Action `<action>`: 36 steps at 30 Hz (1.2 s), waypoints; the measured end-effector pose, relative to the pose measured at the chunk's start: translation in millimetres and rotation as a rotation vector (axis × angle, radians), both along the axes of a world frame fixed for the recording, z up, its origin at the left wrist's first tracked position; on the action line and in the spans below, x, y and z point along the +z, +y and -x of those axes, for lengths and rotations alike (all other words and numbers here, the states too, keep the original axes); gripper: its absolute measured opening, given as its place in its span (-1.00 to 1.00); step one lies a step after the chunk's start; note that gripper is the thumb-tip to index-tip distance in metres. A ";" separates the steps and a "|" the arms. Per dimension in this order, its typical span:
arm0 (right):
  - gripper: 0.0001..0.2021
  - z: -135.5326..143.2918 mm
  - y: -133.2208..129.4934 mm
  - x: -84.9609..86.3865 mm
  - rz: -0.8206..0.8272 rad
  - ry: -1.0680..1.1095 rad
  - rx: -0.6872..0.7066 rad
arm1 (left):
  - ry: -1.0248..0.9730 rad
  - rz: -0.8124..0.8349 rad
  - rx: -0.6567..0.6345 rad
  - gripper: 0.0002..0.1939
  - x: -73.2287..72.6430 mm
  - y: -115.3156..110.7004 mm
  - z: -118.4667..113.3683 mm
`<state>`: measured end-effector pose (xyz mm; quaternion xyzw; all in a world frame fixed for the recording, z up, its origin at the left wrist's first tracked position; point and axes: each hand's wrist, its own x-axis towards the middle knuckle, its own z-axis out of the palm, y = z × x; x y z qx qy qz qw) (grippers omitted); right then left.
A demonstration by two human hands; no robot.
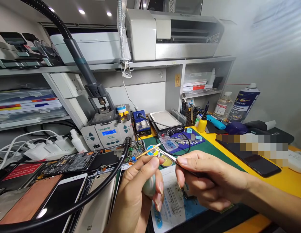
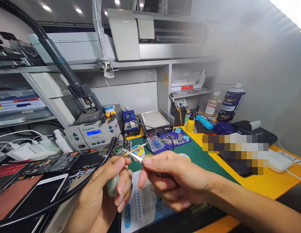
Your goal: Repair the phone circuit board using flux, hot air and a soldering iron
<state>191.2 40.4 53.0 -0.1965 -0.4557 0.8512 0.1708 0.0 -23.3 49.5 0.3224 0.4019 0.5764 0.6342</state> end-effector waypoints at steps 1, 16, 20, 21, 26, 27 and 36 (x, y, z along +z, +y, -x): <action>-0.62 0.5 -0.2 -0.5 0.004 0.004 -0.001 | -0.011 0.010 -0.009 -0.63 0.1 0.1 -0.2; -0.61 8.2 -7.9 -0.5 -0.146 -0.070 -0.103 | 0.080 -0.012 0.061 -0.67 -1.8 -1.9 -3.5; -0.61 9.1 -8.8 -0.1 -0.211 -0.118 -0.158 | 0.161 -0.060 0.110 -0.66 -8.3 1.1 0.3; -0.60 9.5 -8.7 0.0 -0.242 -0.137 -0.175 | 0.176 -0.062 0.126 -0.65 -10.3 2.0 1.5; -0.52 11.3 -8.3 0.8 -0.372 -0.201 -0.228 | 0.256 -0.060 0.180 -0.62 -17.3 5.0 5.5; -0.51 11.7 -8.4 0.8 -0.381 -0.205 -0.232 | 0.259 -0.061 0.178 -0.63 -17.3 5.3 5.6; -0.49 12.1 -8.2 -2.4 -0.423 -0.246 -0.264 | 0.279 -0.087 0.158 -0.61 -9.7 7.9 5.8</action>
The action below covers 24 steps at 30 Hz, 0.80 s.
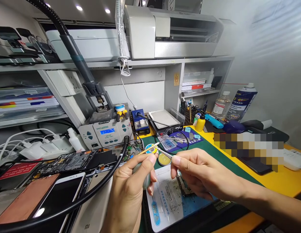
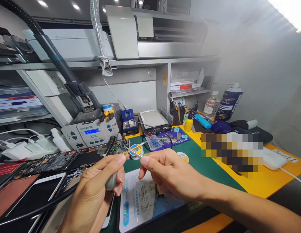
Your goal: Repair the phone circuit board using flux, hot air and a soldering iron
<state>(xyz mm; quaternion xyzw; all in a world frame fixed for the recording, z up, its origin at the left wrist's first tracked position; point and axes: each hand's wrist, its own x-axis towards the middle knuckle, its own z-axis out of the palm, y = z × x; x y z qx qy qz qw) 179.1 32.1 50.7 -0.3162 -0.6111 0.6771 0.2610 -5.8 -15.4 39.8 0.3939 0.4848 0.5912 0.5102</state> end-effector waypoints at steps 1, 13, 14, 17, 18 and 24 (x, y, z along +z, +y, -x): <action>-0.48 -0.2 0.1 -0.6 -0.019 -0.012 -0.002 | 0.022 -0.007 0.015 -0.62 -0.7 -0.1 0.7; -0.52 -5.2 -3.9 7.5 -0.581 -0.382 -0.124 | 0.632 -0.285 0.266 -0.86 5.2 -4.3 7.5; -0.51 -5.7 -3.2 7.9 -0.483 -0.350 -0.090 | 0.640 -0.311 0.277 -0.88 5.3 -4.7 5.9; -0.47 -6.4 -0.9 7.9 -0.096 -0.172 0.015 | 0.608 -0.375 0.350 -0.93 1.9 -6.7 -1.4; -0.47 -6.5 -0.3 7.7 0.006 -0.108 0.037 | 0.597 -0.404 0.386 -0.92 0.1 -7.3 -3.9; -0.55 -4.8 -0.6 4.6 0.264 0.130 0.121 | 0.690 -0.672 0.534 -0.81 -4.4 -7.4 -9.4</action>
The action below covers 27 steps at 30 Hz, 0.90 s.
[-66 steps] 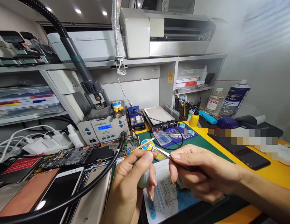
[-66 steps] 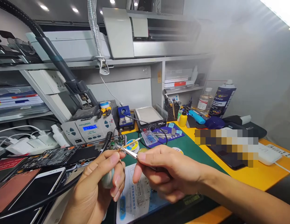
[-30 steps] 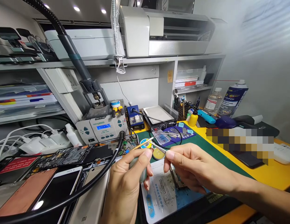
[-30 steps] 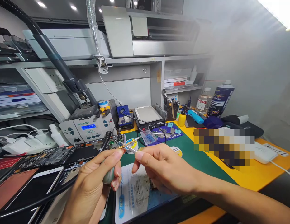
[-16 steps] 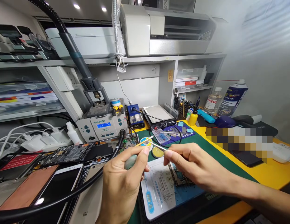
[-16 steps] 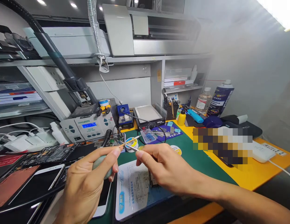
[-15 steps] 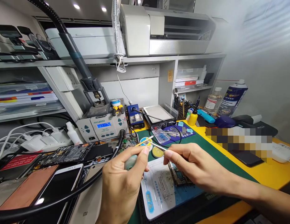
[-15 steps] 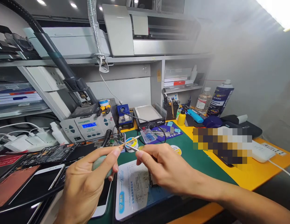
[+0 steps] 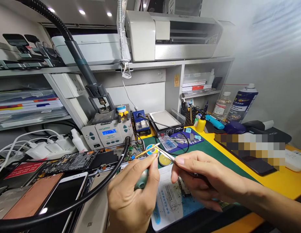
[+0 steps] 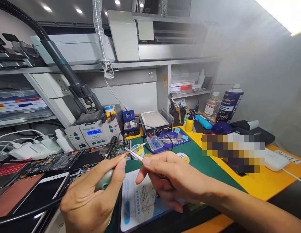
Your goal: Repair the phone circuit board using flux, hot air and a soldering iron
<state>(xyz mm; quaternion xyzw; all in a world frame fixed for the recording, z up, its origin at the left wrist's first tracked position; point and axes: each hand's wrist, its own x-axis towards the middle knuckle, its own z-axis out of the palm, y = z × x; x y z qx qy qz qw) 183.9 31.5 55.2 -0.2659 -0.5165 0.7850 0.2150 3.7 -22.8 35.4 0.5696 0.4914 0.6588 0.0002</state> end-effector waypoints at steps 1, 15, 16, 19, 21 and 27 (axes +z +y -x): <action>-0.55 0.6 -0.7 -1.0 0.009 0.021 0.008 | 0.033 -0.010 -0.006 -0.81 0.8 0.1 0.2; -0.58 1.6 -3.1 -8.9 -0.029 0.064 -0.009 | 0.023 -0.072 0.001 -0.80 -10.9 -2.1 -12.1; -0.58 1.8 -3.1 -9.0 -0.029 0.064 -0.007 | 0.018 -0.072 -0.001 -0.80 -11.1 -2.3 -12.5; -0.57 2.4 -2.8 -9.5 -0.029 0.064 -0.001 | 0.028 -0.068 -0.005 -0.82 -11.1 -3.1 -12.9; -0.56 2.6 -2.5 -9.9 -0.034 0.069 -0.001 | 0.042 -0.064 -0.001 -0.83 -11.4 -3.7 -12.5; -0.54 1.8 -3.1 -9.7 -0.122 0.016 -0.041 | 0.100 -0.048 0.011 -0.83 -12.5 -4.1 -9.9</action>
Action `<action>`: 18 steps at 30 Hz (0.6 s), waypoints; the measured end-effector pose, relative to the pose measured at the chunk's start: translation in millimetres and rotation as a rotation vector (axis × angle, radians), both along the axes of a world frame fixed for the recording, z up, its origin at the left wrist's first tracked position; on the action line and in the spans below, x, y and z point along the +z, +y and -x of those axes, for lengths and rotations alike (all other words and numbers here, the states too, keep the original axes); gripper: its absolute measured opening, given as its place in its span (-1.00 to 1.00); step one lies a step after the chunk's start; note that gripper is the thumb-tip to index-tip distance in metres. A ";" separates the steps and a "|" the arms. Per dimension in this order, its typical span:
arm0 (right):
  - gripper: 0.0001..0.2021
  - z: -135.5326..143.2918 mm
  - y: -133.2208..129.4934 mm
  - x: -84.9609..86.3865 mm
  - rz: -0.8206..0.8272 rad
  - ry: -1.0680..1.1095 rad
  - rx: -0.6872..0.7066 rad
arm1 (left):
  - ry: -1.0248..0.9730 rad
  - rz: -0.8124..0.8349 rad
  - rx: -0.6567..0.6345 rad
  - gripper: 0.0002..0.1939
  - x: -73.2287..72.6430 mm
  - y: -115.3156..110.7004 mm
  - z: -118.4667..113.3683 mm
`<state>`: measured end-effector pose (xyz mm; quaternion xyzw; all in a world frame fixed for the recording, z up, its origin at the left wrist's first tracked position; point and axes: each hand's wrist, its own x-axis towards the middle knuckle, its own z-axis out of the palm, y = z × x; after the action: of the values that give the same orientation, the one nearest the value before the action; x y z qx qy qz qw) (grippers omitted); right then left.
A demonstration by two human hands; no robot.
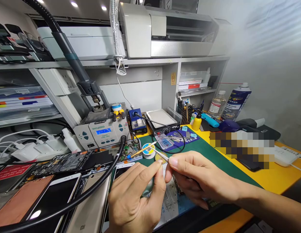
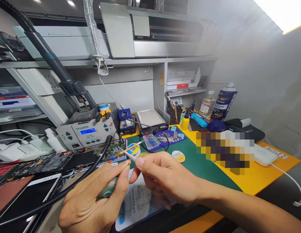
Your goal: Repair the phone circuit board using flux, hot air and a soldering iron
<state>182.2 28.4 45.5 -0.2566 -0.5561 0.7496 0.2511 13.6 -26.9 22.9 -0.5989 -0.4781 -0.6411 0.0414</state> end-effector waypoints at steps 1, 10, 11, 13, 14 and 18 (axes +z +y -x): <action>-0.54 -0.2 -0.1 0.3 -0.037 -0.018 -0.015 | 0.013 -0.001 0.001 -0.82 0.4 0.2 0.7; -0.50 -1.6 1.2 1.4 -0.142 -0.114 -0.019 | 0.190 0.010 -0.052 -0.82 6.9 2.7 11.6; -0.50 -1.7 1.4 1.2 -0.142 -0.114 -0.015 | 0.206 0.006 -0.054 -0.83 6.3 3.2 12.3; -0.52 -1.8 1.8 1.0 -0.136 -0.110 -0.016 | 0.239 -0.008 -0.055 -0.84 3.9 5.0 13.6; -0.52 -1.8 1.8 1.1 -0.136 -0.109 -0.019 | 0.258 -0.022 -0.061 -0.84 2.3 6.1 14.3; -0.50 -1.5 0.9 3.0 -0.175 -0.121 -0.041 | 0.332 -0.083 -0.101 -0.85 -4.7 10.3 17.5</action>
<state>183.7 29.3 48.5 -0.2897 -0.6283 0.6759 0.2538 -3.9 -16.6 18.2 -0.7174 -0.4070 -0.5541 0.1122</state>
